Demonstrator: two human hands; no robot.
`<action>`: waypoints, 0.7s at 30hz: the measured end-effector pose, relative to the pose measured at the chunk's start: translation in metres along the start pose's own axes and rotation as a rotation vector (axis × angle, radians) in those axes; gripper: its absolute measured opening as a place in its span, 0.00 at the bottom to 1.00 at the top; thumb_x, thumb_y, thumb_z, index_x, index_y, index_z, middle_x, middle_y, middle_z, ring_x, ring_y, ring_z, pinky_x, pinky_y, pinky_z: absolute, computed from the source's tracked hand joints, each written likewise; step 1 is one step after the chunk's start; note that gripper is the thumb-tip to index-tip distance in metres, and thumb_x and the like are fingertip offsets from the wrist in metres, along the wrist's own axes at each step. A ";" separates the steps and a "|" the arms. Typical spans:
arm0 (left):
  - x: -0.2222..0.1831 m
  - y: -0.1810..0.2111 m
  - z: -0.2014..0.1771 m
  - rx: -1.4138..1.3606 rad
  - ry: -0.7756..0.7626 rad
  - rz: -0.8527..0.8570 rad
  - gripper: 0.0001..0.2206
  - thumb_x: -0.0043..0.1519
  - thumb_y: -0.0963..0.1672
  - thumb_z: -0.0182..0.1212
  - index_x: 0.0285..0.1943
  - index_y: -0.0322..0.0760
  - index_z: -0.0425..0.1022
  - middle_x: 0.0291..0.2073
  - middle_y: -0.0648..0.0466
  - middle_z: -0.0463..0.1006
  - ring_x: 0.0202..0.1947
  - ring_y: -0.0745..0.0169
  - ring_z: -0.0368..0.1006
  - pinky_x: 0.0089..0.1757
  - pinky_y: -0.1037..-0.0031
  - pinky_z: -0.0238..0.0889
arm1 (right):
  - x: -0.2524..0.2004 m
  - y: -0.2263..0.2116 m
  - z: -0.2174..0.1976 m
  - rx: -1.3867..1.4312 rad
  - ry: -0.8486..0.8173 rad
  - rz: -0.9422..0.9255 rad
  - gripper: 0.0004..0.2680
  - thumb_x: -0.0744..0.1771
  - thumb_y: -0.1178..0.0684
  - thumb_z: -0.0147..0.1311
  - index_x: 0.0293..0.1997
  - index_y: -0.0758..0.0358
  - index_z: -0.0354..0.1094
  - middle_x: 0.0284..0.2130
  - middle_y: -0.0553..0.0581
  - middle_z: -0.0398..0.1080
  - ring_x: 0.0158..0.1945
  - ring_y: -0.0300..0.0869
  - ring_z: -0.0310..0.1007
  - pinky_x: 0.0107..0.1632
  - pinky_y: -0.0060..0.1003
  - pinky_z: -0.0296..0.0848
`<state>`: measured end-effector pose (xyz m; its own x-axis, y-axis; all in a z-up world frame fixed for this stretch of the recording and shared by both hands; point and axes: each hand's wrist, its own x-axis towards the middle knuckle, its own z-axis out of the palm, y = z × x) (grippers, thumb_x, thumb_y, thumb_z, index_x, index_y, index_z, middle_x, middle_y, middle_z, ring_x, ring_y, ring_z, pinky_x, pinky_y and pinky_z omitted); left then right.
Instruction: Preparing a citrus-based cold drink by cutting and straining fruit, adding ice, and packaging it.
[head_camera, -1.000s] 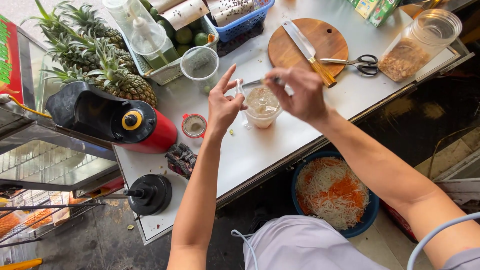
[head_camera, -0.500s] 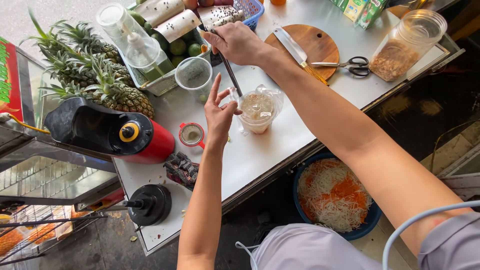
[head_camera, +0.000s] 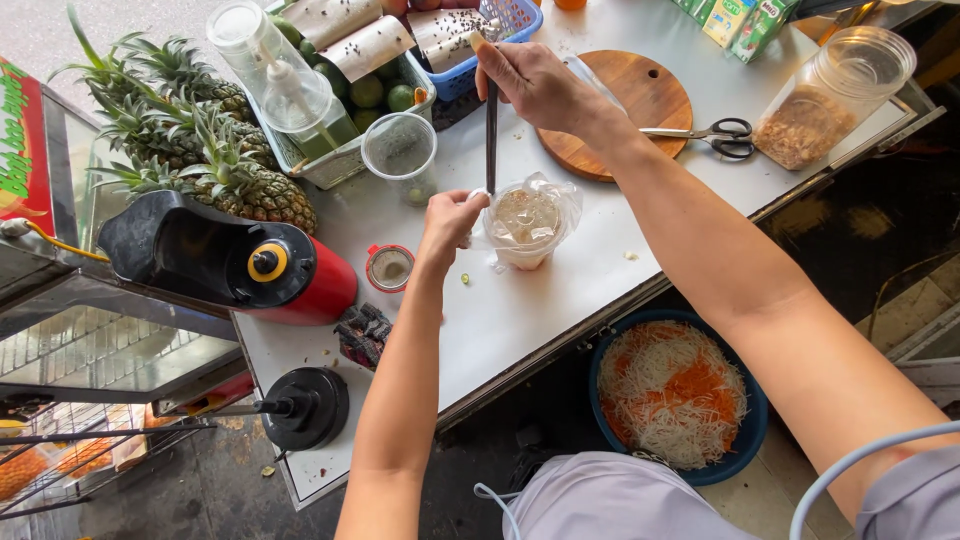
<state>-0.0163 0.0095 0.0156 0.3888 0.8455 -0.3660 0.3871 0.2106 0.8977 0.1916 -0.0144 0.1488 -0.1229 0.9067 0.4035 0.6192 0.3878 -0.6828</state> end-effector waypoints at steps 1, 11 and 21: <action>0.008 -0.007 -0.001 0.000 0.004 -0.003 0.18 0.56 0.48 0.66 0.49 0.29 0.83 0.26 0.51 0.75 0.20 0.67 0.66 0.22 0.73 0.60 | 0.001 0.001 0.001 0.004 -0.003 -0.002 0.25 0.74 0.31 0.32 0.35 0.63 0.70 0.21 0.50 0.60 0.28 0.36 0.61 0.32 0.33 0.64; 0.015 -0.001 -0.006 -0.610 0.021 -0.093 0.14 0.65 0.44 0.51 0.49 0.29 0.80 0.39 0.45 0.86 0.38 0.57 0.83 0.42 0.70 0.77 | 0.027 0.032 0.006 0.297 -0.118 0.087 0.28 0.72 0.26 0.31 0.31 0.65 0.67 0.20 0.46 0.57 0.26 0.34 0.54 0.30 0.30 0.57; 0.007 -0.011 0.010 -0.731 -0.002 0.057 0.13 0.70 0.47 0.49 0.53 0.38 0.78 0.40 0.53 0.83 0.40 0.68 0.78 0.43 0.74 0.74 | 0.031 0.010 0.027 0.010 -0.429 0.239 0.27 0.72 0.29 0.32 0.34 0.62 0.76 0.19 0.54 0.61 0.27 0.40 0.62 0.33 0.37 0.65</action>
<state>-0.0094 0.0082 0.0010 0.3938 0.8639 -0.3140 -0.2899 0.4409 0.8495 0.1730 0.0218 0.1375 -0.2876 0.9564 -0.0512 0.6618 0.1599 -0.7325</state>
